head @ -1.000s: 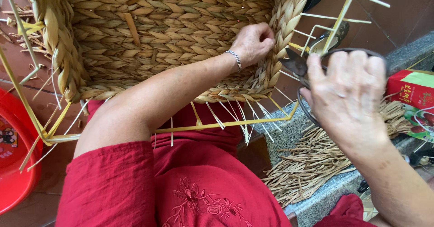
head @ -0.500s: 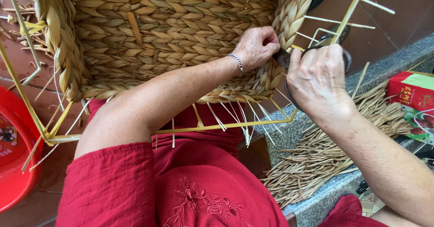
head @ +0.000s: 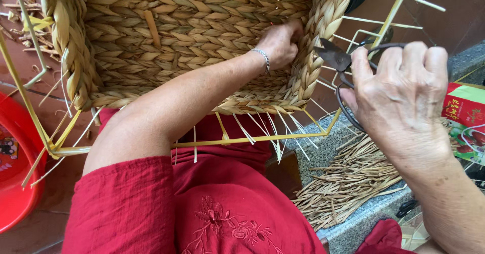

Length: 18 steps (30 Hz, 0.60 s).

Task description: The person sits on the floor weaving a water hyacinth basket around a bamboo frame. They trim bamboo sticks with scissors, weave braided strips along the rim, tuck the ends into the weave, and cut off protruding stick ends.

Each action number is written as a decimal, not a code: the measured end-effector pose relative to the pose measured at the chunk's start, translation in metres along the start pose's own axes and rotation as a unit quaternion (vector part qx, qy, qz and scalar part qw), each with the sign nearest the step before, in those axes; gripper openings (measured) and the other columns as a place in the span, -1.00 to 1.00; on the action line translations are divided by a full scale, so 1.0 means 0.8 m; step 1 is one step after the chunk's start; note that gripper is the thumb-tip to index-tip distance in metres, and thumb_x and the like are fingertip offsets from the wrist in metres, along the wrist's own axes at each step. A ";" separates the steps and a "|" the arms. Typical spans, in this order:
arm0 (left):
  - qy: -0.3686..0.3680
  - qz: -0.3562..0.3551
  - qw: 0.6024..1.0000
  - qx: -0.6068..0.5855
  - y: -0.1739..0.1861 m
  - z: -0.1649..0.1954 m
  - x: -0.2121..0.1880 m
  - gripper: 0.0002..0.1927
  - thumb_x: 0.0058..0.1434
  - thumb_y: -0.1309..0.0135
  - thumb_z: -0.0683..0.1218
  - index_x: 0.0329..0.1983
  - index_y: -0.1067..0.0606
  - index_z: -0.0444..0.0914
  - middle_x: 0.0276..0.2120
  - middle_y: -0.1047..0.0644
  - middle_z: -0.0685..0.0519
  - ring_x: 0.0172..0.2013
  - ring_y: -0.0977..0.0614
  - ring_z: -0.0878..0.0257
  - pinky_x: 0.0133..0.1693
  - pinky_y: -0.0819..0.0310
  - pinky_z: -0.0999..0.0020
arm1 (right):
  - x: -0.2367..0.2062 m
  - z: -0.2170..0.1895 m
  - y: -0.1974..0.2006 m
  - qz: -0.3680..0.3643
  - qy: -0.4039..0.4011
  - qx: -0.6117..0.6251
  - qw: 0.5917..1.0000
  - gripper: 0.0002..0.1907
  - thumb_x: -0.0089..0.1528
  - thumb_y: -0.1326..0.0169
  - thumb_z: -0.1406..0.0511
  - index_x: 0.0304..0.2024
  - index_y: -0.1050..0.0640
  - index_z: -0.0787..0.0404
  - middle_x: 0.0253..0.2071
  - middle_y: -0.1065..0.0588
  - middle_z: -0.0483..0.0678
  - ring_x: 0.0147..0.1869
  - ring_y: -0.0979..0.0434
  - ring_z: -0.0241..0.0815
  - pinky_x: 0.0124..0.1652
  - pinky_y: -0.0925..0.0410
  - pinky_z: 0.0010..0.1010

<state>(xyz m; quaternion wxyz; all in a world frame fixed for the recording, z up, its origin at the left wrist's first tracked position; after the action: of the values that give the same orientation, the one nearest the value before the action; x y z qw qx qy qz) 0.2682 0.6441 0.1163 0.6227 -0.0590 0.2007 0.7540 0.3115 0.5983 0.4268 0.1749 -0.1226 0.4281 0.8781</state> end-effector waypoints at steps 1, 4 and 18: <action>-0.036 0.010 0.999 -0.010 -0.002 0.008 -0.002 -0.59 0.17 0.00 -0.26 0.10 -0.48 -0.17 -0.06 -0.62 -0.11 -0.04 -0.66 0.02 0.03 -0.54 0.16 | 0.001 0.002 0.005 0.001 -0.004 -0.011 1.000 -0.44 -0.05 -0.39 -0.07 -0.15 -0.64 0.09 -0.44 -0.43 -0.06 -0.15 -0.41 -0.09 -0.10 -0.20 -0.25; -0.092 0.025 0.995 -0.016 -0.005 0.022 -0.013 -0.54 0.19 -0.01 -0.26 0.18 -0.48 -0.15 -0.03 -0.62 -0.13 -0.02 -0.64 -0.02 0.06 -0.50 0.14 | 0.009 -0.001 0.006 -0.014 0.008 -0.064 0.998 -0.44 -0.04 -0.36 -0.11 -0.17 -0.62 0.06 -0.37 -0.42 -0.08 -0.07 -0.39 -0.10 -0.03 -0.19 -0.25; -0.048 0.080 0.995 -0.022 -0.001 0.006 -0.014 -0.88 0.11 -0.12 -0.12 -0.35 -0.64 -0.20 -0.37 -0.65 -0.12 -0.28 -0.69 0.00 -0.15 -0.57 0.14 | 0.015 -0.040 -0.058 -0.021 0.051 -0.089 0.994 -0.77 0.23 -0.06 0.25 -0.12 -0.62 0.16 -0.35 -0.44 0.00 -0.12 -0.36 -0.11 0.01 -0.16 -0.21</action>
<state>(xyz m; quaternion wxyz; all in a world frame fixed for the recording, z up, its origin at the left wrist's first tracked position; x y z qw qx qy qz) 0.2725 0.6356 0.1240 0.5677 -0.0198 0.1581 0.8077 0.3215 0.6016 0.3699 0.1592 -0.1915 0.3536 0.9016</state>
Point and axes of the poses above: each hand's wrist, its own x-axis towards the middle knuckle, its own y-axis out of the back of the hand, z = x × y, the point moved 7 cm from there along x, towards the middle knuckle
